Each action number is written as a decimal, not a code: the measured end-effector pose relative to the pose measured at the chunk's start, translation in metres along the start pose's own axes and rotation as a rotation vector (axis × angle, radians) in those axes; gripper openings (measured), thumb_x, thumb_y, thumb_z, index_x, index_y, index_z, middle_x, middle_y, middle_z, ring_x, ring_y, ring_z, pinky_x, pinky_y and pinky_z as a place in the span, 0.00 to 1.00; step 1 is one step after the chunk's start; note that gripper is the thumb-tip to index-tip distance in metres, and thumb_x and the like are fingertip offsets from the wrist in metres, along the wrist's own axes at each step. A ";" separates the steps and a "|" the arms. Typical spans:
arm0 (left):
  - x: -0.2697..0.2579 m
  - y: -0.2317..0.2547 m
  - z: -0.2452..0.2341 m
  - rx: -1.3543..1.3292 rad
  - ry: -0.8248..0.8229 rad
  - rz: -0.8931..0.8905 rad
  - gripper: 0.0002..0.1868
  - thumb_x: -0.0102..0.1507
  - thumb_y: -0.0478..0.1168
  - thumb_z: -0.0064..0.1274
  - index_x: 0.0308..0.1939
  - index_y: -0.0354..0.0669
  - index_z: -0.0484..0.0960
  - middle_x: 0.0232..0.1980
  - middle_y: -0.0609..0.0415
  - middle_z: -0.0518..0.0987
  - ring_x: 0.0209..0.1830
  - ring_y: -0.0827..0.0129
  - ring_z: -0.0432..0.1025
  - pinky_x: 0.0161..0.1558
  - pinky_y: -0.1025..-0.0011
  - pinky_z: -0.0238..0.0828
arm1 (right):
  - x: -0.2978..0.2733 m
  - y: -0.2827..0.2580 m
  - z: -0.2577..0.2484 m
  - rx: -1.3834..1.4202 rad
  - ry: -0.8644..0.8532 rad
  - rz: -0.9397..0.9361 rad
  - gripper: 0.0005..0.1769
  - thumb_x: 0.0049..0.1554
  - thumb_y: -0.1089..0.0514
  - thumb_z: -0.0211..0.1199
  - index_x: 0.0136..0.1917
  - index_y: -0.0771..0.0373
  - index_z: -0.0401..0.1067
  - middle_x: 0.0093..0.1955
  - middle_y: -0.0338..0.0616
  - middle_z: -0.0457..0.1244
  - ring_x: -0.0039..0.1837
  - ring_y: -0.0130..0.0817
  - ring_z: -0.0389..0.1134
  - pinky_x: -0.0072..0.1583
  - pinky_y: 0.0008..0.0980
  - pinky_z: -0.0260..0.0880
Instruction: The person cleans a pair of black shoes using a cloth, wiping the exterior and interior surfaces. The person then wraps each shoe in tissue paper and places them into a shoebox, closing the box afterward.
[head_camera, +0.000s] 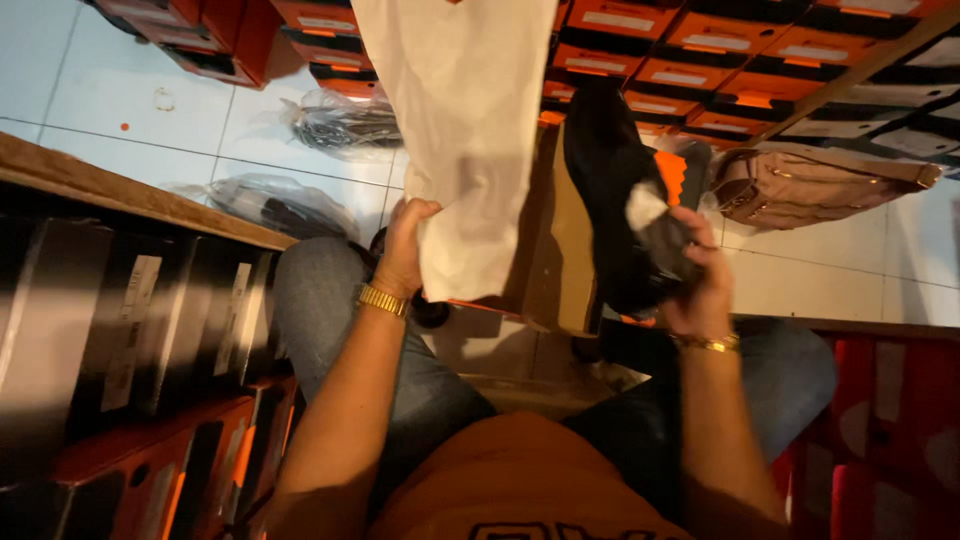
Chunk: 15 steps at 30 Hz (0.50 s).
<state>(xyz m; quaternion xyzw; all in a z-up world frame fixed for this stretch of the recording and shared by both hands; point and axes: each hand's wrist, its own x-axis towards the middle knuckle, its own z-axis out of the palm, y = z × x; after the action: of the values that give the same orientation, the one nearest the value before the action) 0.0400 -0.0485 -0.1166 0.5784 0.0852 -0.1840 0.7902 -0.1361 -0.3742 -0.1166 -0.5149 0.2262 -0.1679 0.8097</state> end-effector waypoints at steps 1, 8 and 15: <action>-0.002 -0.002 -0.002 0.034 0.022 -0.115 0.22 0.51 0.49 0.61 0.48 0.49 0.85 0.39 0.51 0.82 0.37 0.63 0.74 0.45 0.63 0.74 | 0.001 -0.005 -0.009 0.036 -0.019 0.008 0.37 0.46 0.50 0.49 0.70 0.58 0.64 0.64 0.49 0.63 0.62 0.41 0.67 0.65 0.40 0.69; -0.010 0.004 -0.013 0.048 0.022 -0.300 0.18 0.50 0.51 0.64 0.40 0.48 0.88 0.36 0.48 0.83 0.34 0.60 0.74 0.46 0.62 0.73 | -0.009 0.002 -0.044 0.045 -0.066 0.073 0.39 0.46 0.47 0.47 0.70 0.61 0.64 0.57 0.51 0.65 0.53 0.38 0.67 0.58 0.36 0.68; 0.000 0.001 -0.025 0.017 -0.024 -0.388 0.18 0.49 0.49 0.65 0.39 0.45 0.87 0.35 0.48 0.84 0.31 0.60 0.74 0.44 0.62 0.74 | -0.005 0.009 -0.031 0.161 -0.066 0.081 0.37 0.46 0.48 0.47 0.67 0.64 0.66 0.56 0.51 0.65 0.53 0.41 0.67 0.58 0.36 0.67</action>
<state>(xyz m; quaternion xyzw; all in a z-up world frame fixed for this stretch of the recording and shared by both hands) 0.0421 -0.0250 -0.1233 0.5554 0.1841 -0.3403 0.7361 -0.1567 -0.3911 -0.1355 -0.4438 0.2056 -0.1356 0.8616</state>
